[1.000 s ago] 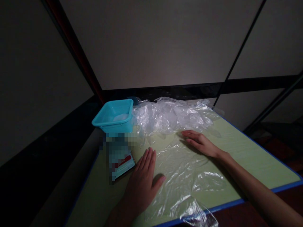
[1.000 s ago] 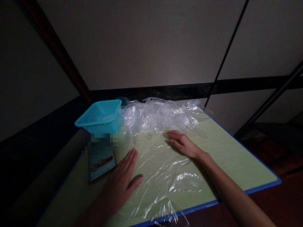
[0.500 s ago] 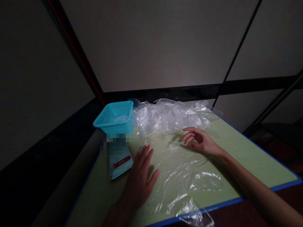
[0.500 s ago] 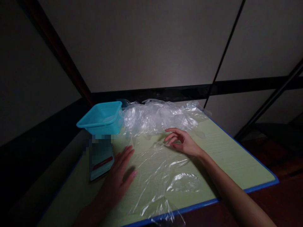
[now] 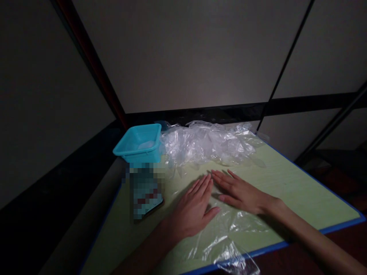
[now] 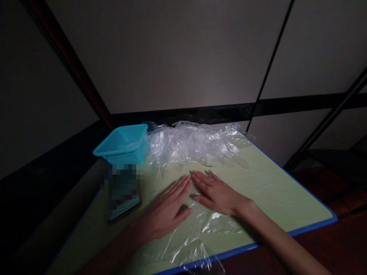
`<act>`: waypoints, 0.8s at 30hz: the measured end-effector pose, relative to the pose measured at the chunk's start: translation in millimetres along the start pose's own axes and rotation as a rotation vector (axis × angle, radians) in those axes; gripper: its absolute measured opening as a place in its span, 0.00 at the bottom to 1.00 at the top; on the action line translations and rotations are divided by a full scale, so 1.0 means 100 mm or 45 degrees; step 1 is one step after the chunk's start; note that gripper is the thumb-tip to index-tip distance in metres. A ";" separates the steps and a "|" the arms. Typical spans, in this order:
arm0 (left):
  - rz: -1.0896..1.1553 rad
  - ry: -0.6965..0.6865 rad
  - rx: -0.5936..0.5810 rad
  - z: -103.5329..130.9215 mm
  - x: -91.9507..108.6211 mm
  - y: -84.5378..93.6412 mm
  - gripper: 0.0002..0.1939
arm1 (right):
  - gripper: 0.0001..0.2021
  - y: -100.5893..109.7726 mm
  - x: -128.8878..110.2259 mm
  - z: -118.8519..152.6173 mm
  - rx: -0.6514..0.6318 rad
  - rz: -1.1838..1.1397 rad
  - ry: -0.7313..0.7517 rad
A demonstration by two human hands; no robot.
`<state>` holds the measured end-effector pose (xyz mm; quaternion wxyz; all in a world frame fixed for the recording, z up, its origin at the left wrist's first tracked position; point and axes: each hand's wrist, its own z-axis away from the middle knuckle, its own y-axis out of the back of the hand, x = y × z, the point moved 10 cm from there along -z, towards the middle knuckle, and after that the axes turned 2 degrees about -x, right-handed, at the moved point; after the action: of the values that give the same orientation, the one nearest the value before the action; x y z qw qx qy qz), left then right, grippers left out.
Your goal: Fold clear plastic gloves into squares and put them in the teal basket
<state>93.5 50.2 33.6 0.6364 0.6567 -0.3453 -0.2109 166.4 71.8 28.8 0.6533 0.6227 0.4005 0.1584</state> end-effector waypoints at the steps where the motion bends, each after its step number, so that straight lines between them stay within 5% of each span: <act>1: 0.002 -0.007 -0.010 -0.03 0.01 -0.02 0.32 | 0.32 -0.05 -0.05 0.02 -0.005 0.054 0.018; 10: 0.001 -0.015 -0.116 -0.05 0.01 -0.23 0.38 | 0.36 -0.16 -0.22 0.28 -0.067 0.166 -0.005; 24: 0.022 -0.033 -0.067 -0.04 0.01 -0.20 0.32 | 0.40 -0.25 -0.26 0.43 -0.027 0.176 -0.005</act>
<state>100.6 51.5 14.3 0.6508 0.6339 -0.3534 -0.2230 173.7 19.4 9.9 0.6480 0.6422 0.3537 0.2061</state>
